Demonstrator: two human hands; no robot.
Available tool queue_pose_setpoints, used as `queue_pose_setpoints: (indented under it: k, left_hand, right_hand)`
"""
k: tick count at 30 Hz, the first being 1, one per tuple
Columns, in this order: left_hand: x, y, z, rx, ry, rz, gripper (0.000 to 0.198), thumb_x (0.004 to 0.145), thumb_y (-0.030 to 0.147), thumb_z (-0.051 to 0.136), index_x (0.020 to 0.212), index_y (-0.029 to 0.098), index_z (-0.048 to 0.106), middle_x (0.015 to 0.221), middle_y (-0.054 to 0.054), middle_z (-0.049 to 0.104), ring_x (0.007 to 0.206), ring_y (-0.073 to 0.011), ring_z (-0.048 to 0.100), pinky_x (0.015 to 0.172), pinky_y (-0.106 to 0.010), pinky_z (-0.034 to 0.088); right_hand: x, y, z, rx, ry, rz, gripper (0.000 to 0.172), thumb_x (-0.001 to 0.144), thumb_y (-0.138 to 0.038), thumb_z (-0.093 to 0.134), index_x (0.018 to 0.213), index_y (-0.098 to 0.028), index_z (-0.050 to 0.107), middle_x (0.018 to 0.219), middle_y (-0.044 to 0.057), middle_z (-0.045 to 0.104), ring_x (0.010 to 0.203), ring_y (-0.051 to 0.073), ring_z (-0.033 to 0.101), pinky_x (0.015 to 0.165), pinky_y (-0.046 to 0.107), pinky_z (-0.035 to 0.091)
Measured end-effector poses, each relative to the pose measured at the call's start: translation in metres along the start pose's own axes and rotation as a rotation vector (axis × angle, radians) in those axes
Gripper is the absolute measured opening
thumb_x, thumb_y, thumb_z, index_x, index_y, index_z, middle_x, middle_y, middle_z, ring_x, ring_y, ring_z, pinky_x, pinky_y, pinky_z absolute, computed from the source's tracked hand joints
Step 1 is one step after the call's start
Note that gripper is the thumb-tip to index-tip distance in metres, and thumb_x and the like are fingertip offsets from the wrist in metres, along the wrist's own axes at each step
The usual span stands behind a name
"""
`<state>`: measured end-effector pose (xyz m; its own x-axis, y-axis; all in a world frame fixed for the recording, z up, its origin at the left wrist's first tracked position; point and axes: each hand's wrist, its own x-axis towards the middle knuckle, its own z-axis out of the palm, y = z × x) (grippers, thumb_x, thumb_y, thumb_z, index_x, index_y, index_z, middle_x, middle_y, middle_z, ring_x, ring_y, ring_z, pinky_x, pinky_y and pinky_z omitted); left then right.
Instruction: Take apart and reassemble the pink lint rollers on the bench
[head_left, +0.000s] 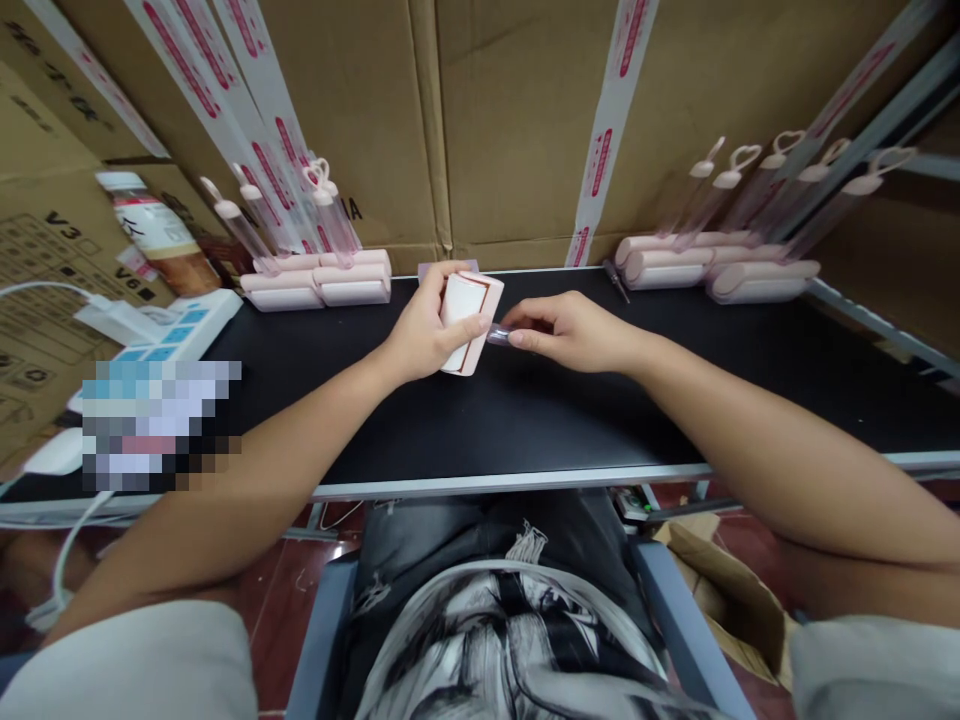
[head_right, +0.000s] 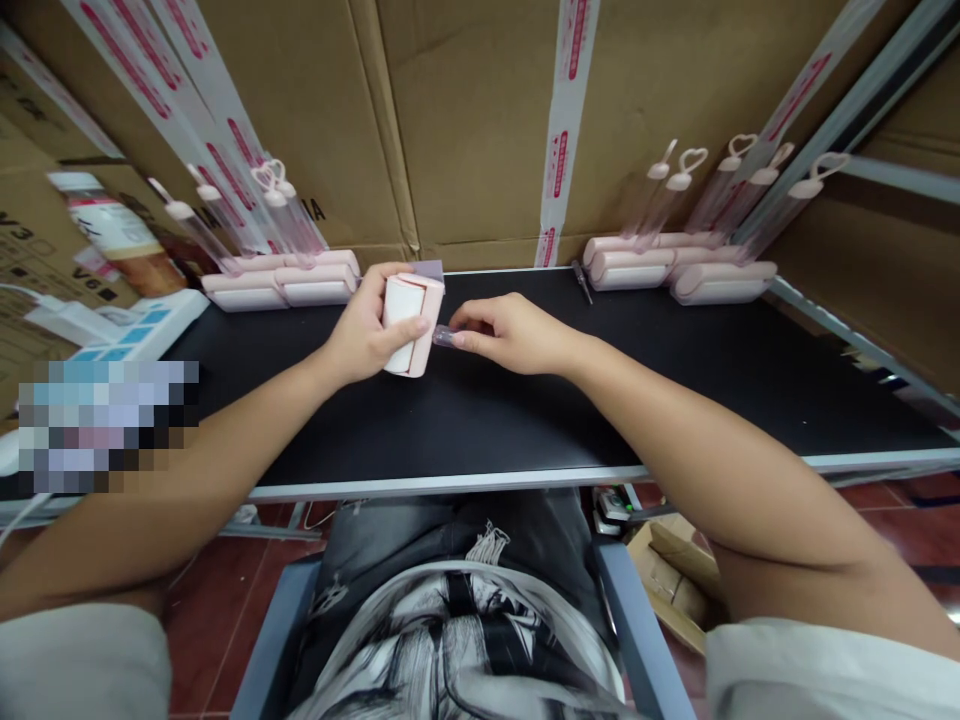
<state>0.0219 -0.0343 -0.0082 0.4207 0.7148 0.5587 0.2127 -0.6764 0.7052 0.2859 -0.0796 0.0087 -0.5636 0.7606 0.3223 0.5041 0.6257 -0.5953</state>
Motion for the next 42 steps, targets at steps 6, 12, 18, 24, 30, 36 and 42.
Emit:
queue_pose_setpoints:
  k: [6,12,18,24,30,36,42]
  left_hand:
    - [0.002,-0.006,0.006,0.012,0.026,-0.036,0.072,0.089,0.077,0.073,0.132,0.023,0.051,0.107,-0.007,0.070,0.089,-0.0224,0.070,0.084,-0.039,0.060]
    - [0.004,0.002,0.018,0.205,0.030,0.150,0.085,0.089,0.064,0.080,0.152,0.025,0.037,0.123,-0.011,0.073,0.110,-0.0293,0.075,0.102,-0.047,0.058]
    - [-0.003,0.019,0.025,0.361,-0.092,0.321,0.079,0.089,0.043,0.080,0.153,0.026,0.038,0.147,-0.014,0.065,0.127,-0.0341,0.073,0.100,-0.046,0.060]
    - [-0.007,0.028,0.030,0.554,-0.161,0.367,0.087,0.084,0.035,0.084,0.155,0.022,0.035,0.142,-0.018,0.067,0.129,-0.0394,0.070,0.102,-0.052,0.060]
    - [-0.010,0.032,0.034,0.587,-0.145,0.475,0.087,0.084,0.026,0.080,0.156,0.023,0.030,0.141,-0.017,0.065,0.127,-0.0387,0.070,0.102,-0.052,0.061]
    - [-0.015,0.024,0.044,0.533,-0.079,0.570,0.083,0.090,0.035,0.076,0.158,0.023,0.029,0.141,-0.017,0.064,0.126,-0.0374,0.070,0.101,-0.052,0.061]
    - [-0.018,0.013,0.050,0.334,0.029,0.504,0.055,0.099,0.048,0.070,0.143,0.023,0.047,0.123,-0.012,0.071,0.108,-0.0288,0.075,0.093,-0.043,0.062]
  right_hand:
    - [0.004,0.006,0.015,-0.078,0.146,-0.102,0.040,0.102,-0.049,0.067,0.127,-0.018,0.071,0.104,0.009,0.077,0.084,0.022,0.068,0.078,0.035,0.053]
    - [0.015,-0.006,0.012,-0.101,0.372,-0.294,0.057,0.101,-0.056,0.065,0.150,-0.026,0.059,0.144,0.015,0.064,0.116,0.032,0.065,0.094,0.047,0.057]
    - [0.004,-0.033,-0.009,-0.195,0.191,-0.293,0.031,0.089,-0.034,0.069,0.118,-0.025,0.066,0.108,0.008,0.067,0.098,0.027,0.061,0.089,0.042,0.051]
    - [-0.005,-0.041,-0.015,-0.248,0.124,-0.305,0.031,0.070,-0.017,0.067,0.094,-0.025,0.048,0.095,0.004,0.059,0.084,0.021,0.052,0.077,0.035,0.043]
    - [-0.008,-0.045,-0.017,-0.264,0.145,-0.339,0.031,0.066,-0.019,0.063,0.088,-0.026,0.042,0.088,0.002,0.055,0.077,0.019,0.050,0.072,0.034,0.040]
    - [-0.015,-0.049,-0.022,-0.268,0.103,-0.303,0.025,0.067,-0.025,0.062,0.086,-0.026,0.045,0.086,0.003,0.058,0.076,0.020,0.051,0.072,0.034,0.040]
    - [-0.008,-0.044,-0.020,-0.253,0.130,-0.287,0.025,0.068,-0.025,0.061,0.088,-0.026,0.046,0.082,0.001,0.056,0.072,0.019,0.048,0.069,0.034,0.039]
